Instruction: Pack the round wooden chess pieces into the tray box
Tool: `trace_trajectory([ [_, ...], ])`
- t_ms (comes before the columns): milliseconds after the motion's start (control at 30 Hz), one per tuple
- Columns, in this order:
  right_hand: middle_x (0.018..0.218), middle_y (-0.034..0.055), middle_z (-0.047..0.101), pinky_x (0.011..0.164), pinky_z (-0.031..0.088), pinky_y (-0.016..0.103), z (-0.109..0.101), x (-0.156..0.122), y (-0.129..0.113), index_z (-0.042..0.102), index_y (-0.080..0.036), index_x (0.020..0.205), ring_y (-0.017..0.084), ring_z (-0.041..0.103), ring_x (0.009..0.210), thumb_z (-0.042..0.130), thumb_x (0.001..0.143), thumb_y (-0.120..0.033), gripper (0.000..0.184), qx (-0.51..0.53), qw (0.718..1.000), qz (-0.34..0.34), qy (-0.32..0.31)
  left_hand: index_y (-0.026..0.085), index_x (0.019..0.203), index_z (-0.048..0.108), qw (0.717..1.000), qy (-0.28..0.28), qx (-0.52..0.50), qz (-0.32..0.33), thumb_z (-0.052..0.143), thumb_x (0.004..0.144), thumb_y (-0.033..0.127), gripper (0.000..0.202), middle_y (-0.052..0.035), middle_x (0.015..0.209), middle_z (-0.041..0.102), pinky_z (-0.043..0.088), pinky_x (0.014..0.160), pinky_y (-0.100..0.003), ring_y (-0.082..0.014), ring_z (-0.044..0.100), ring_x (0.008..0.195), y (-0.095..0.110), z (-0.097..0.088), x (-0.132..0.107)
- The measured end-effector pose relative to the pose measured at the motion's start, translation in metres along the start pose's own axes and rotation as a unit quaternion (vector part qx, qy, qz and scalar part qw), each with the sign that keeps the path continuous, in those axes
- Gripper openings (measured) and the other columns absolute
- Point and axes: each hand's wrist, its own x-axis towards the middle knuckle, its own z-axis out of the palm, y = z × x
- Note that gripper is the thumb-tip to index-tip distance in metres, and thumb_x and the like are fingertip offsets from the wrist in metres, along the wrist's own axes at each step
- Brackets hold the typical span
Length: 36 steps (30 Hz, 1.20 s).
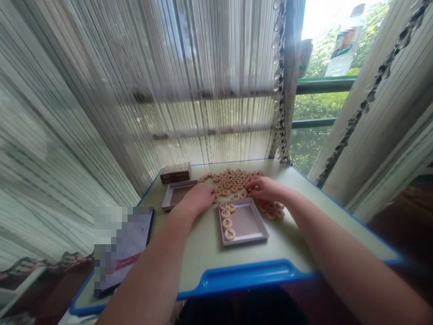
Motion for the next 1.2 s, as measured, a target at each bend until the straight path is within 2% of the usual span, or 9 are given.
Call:
trace_trajectory([
  [233, 0.081, 0.0042, 0.066, 0.056, 0.040, 0.022, -0.001, 0.001, -0.001, 0.069, -0.019, 0.082, 0.015, 0.056, 0.067, 0.061, 0.071, -0.042, 0.027, -0.027, 0.999, 0.044, 0.015, 0.019, 0.083, 0.071, 1.000, -0.006, -0.013, -0.001, 0.047, 0.079, 0.031, 0.026, -0.0078, 0.085, 0.069, 0.046, 0.070, -0.027, -0.0182, 0.062, 0.077, 0.002, 0.002, 0.000],
  [333, 0.079, 0.0019, 0.066, 0.055, 0.040, 0.020, -0.005, 0.000, -0.001, 0.069, -0.021, 0.087, 0.013, 0.056, 0.064, 0.061, 0.072, -0.033, 0.021, 0.001, 0.997, 0.072, 0.021, 0.020, 0.085, 0.070, 1.000, 0.006, -0.006, -0.014, 0.046, 0.080, 0.033, 0.028, -0.0079, 0.086, 0.069, 0.046, 0.069, -0.028, -0.0191, 0.062, 0.078, 0.004, 0.003, 0.001],
  [433, 0.080, -0.0008, 0.065, 0.054, 0.039, 0.018, -0.006, -0.002, -0.002, 0.070, -0.025, 0.095, 0.010, 0.054, 0.061, 0.060, 0.070, -0.024, 0.027, 0.031, 0.997, 0.077, 0.001, 0.020, 0.087, 0.069, 1.000, 0.020, 0.003, -0.021, 0.044, 0.082, 0.032, 0.029, -0.0079, 0.088, 0.068, 0.047, 0.071, -0.028, -0.0197, 0.062, 0.081, 0.005, 0.003, 0.001],
  [600, 0.075, -0.0002, 0.064, 0.052, 0.039, 0.019, -0.003, -0.001, -0.001, 0.071, -0.023, 0.086, 0.011, 0.054, 0.059, 0.064, 0.068, -0.032, 0.022, 0.010, 0.998, 0.062, -0.005, 0.021, 0.108, 0.062, 0.996, 0.085, -0.005, -0.022, 0.041, 0.084, 0.030, 0.033, -0.0075, 0.101, 0.067, 0.046, 0.081, -0.028, -0.0195, 0.061, 0.093, 0.007, 0.003, 0.002],
  [667, 0.076, 0.0000, 0.064, 0.053, 0.040, 0.019, -0.002, 0.000, 0.000, 0.070, -0.023, 0.091, 0.011, 0.054, 0.060, 0.065, 0.067, -0.035, 0.027, 0.015, 0.998, 0.064, -0.002, 0.021, 0.111, 0.060, 0.995, 0.100, -0.005, -0.020, 0.040, 0.085, 0.030, 0.034, -0.0071, 0.105, 0.066, 0.045, 0.084, -0.028, -0.0189, 0.060, 0.096, 0.008, 0.004, 0.003],
  [800, 0.076, -0.0015, 0.063, 0.054, 0.040, 0.019, -0.001, -0.001, 0.001, 0.067, -0.026, 0.104, 0.009, 0.052, 0.057, 0.062, 0.071, -0.029, 0.034, 0.037, 0.998, 0.048, -0.011, 0.020, 0.102, 0.063, 0.996, 0.088, -0.005, -0.001, 0.040, 0.085, 0.028, 0.030, -0.0068, 0.102, 0.066, 0.044, 0.084, -0.027, -0.0183, 0.060, 0.094, 0.008, 0.004, 0.003],
  [933, 0.074, -0.0014, 0.063, 0.055, 0.040, 0.019, -0.001, -0.002, 0.000, 0.070, -0.024, 0.097, 0.010, 0.053, 0.059, 0.062, 0.071, -0.029, 0.028, 0.032, 0.999, 0.036, -0.012, 0.020, 0.097, 0.066, 0.997, 0.079, -0.010, 0.012, 0.041, 0.083, 0.023, 0.028, -0.0067, 0.100, 0.066, 0.045, 0.084, -0.029, -0.0186, 0.060, 0.092, 0.008, 0.005, 0.002],
  [1100, 0.079, -0.0008, 0.064, 0.056, 0.040, 0.019, -0.001, -0.002, 0.002, 0.067, -0.024, 0.105, 0.010, 0.053, 0.060, 0.059, 0.071, -0.024, 0.035, 0.014, 0.999, 0.028, -0.016, 0.020, 0.093, 0.067, 0.997, 0.069, 0.006, 0.021, 0.040, 0.084, 0.024, 0.029, -0.0078, 0.095, 0.066, 0.047, 0.079, -0.032, -0.0211, 0.061, 0.090, 0.008, 0.012, 0.005],
  [1200, 0.078, 0.0001, 0.064, 0.059, 0.040, 0.020, 0.000, -0.002, 0.002, 0.068, -0.023, 0.103, 0.012, 0.054, 0.064, 0.059, 0.069, -0.021, 0.035, -0.023, 1.000, 0.014, -0.011, 0.021, 0.090, 0.068, 0.997, 0.067, 0.009, 0.037, 0.039, 0.084, 0.026, 0.029, -0.0072, 0.093, 0.065, 0.047, 0.078, -0.032, -0.0211, 0.060, 0.089, 0.008, 0.015, 0.006],
])
